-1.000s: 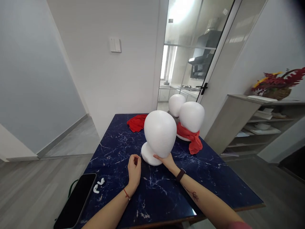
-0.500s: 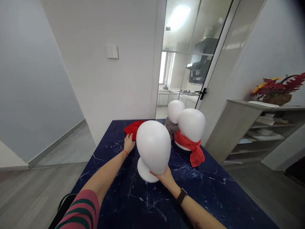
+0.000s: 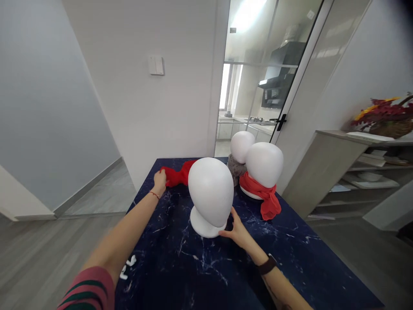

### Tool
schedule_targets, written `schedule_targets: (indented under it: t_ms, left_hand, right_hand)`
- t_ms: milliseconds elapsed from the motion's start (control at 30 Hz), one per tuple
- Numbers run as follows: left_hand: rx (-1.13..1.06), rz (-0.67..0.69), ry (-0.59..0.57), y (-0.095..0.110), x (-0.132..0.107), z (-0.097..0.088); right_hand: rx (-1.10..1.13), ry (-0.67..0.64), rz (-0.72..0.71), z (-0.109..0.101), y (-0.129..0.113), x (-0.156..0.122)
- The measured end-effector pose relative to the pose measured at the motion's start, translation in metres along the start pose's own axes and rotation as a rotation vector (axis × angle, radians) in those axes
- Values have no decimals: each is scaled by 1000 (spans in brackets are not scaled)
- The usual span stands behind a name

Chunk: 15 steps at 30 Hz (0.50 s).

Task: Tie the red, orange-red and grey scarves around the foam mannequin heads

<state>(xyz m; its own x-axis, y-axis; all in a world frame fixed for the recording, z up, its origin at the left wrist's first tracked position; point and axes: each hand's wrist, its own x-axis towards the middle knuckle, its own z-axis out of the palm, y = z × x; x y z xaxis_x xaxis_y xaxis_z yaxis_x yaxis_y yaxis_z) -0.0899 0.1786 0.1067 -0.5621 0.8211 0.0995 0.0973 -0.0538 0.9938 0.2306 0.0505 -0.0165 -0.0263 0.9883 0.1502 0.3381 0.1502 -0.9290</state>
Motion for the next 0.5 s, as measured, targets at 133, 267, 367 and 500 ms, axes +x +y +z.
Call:
schedule_targets:
  t_ms: [133,267,367,500]
  left_hand:
    - [-202,33,12,45,-9,-36]
    - [-526,117,-128,84,-45,-47]
    - [-655,178,-288,104,-83,-42]
    - [-669,195,-377,118,-128,-39]
  right_hand:
    - [-22,282,42,-8,-33,-48]
    - [125,84,-155,26,-82,-96]
    - [230,-92,-221,61,-108,-103]
    - [255,-121,-232,95,-123,-87]
